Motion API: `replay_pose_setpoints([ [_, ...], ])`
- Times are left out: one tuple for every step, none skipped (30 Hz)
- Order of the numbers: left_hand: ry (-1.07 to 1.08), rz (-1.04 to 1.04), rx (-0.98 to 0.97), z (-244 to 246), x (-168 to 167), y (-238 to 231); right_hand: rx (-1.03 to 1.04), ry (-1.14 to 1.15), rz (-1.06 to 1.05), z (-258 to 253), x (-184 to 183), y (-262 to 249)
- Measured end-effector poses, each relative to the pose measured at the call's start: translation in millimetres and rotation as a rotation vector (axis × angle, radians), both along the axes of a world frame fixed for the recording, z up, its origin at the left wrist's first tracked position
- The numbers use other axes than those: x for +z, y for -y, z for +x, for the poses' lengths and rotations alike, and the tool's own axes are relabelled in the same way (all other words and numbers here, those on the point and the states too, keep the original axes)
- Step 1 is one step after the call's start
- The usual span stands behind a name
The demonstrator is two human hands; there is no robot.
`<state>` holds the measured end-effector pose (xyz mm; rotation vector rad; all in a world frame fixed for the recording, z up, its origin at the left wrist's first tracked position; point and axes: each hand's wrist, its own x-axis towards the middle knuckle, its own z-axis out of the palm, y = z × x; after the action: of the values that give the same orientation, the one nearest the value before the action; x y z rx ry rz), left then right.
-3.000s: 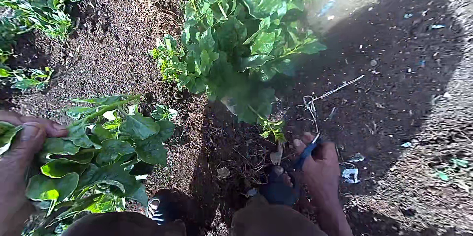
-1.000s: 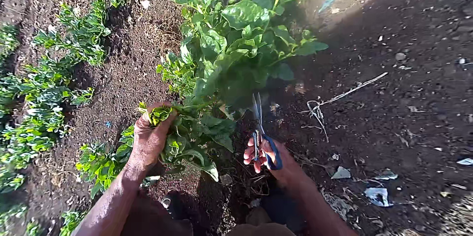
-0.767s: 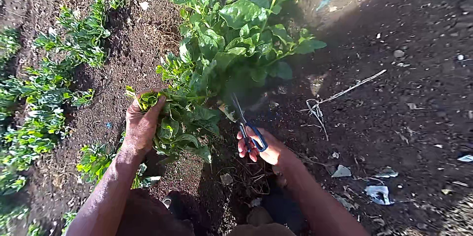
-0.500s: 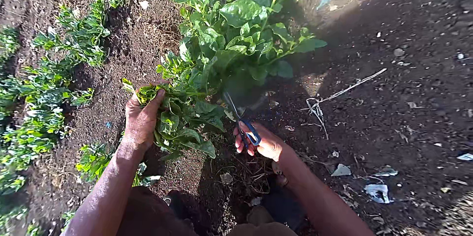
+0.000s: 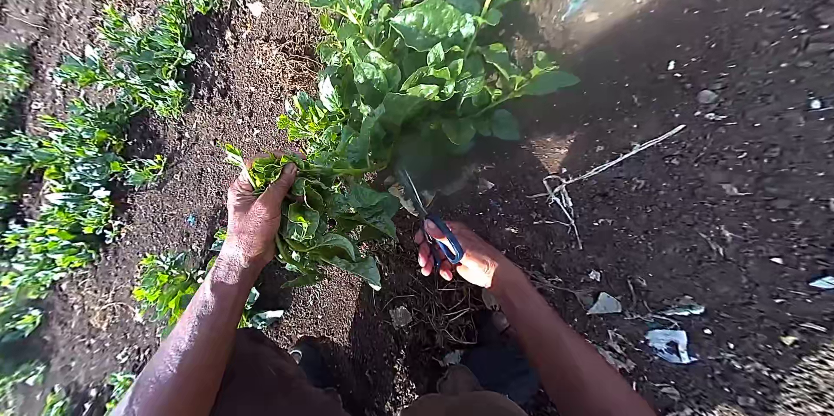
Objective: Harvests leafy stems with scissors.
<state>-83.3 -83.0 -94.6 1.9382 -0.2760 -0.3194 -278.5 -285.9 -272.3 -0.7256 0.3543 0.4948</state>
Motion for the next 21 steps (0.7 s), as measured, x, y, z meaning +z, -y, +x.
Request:
replay_pose_setpoints([
  [0.017,0.016,-0.047,-1.2,-0.4,-1.2,-0.011,-0.003,-0.005,-0.6,0.9,-1.9],
  [0.048,0.049,-0.116,-2.9,0.6,-2.7,-0.052,-0.016,-0.017,-1.9,2.5,-5.1],
  [0.08,0.091,-0.193,-5.2,3.3,-4.2,-0.131,-0.039,-0.041,-4.7,5.4,-9.6],
  [0.1,0.132,-0.257,-8.3,7.4,-5.2,-0.254,-0.067,-0.085,-9.7,8.6,-15.0],
  [0.112,0.167,-0.308,-11.1,12.6,-6.8,-0.422,-0.087,-0.151,-16.9,11.0,-21.0],
  [0.115,0.187,-0.337,-12.8,18.3,-10.0,-0.598,-0.07,-0.238,-25.7,11.2,-24.7],
  [0.123,0.204,-0.339,-13.5,24.0,-15.1,-0.759,-0.04,-0.331,-34.9,12.0,-23.7],
  [0.131,0.224,-0.312,-14.2,30.9,-21.6,-0.878,-0.004,-0.419,-45.8,14.0,-18.0],
  [0.137,0.244,-0.276,-14.4,39.5,-29.8,-0.966,0.035,-0.485,-57.6,17.1,-9.7],
  [0.138,0.257,-0.231,-14.2,49.3,-39.1,-1.019,0.073,-0.552,-70.0,21.2,-0.1],
  [0.14,0.265,-0.192,-12.9,59.8,-49.2,-1.048,0.101,-0.613,-80.9,25.1,10.5],
  [0.155,0.269,-0.148,-10.7,69.5,-59.4,-1.059,0.126,-0.669,-89.0,30.2,21.4],
  [0.18,0.26,-0.115,-8.0,78.2,-70.4,-1.045,0.156,-0.717,-94.9,37.1,31.3],
  [0.218,0.245,-0.079,-5.1,85.7,-82.0,-0.997,0.198,-0.754,-98.4,45.6,39.2],
  [0.259,0.219,-0.044,-2.1,92.4,-94.3,-0.911,0.247,-0.765,-100.5,54.8,44.9],
  [0.297,0.191,-0.02,1.6,98.5,-107.3,-0.797,0.288,-0.759,-100.4,63.7,48.3],
  [0.336,0.17,0.0,6.7,102.8,-121.5,-0.665,0.315,-0.738,-97.6,72.9,48.7],
  [0.36,0.155,0.013,12.2,104.7,-139.2,-0.523,0.331,-0.706,-91.6,81.3,45.9],
  [0.361,0.13,0.044,17.2,101.9,-164.1,-0.394,0.331,-0.664,-83.0,87.2,39.9],
  [0.339,0.098,0.1,19.8,94.3,-195.5,-0.282,0.315,-0.63,-73.1,90.7,30.4],
  [0.295,0.053,0.201,17.6,85.2,-224.5,-0.195,0.295,-0.614,-62.2,91.6,18.3],
])
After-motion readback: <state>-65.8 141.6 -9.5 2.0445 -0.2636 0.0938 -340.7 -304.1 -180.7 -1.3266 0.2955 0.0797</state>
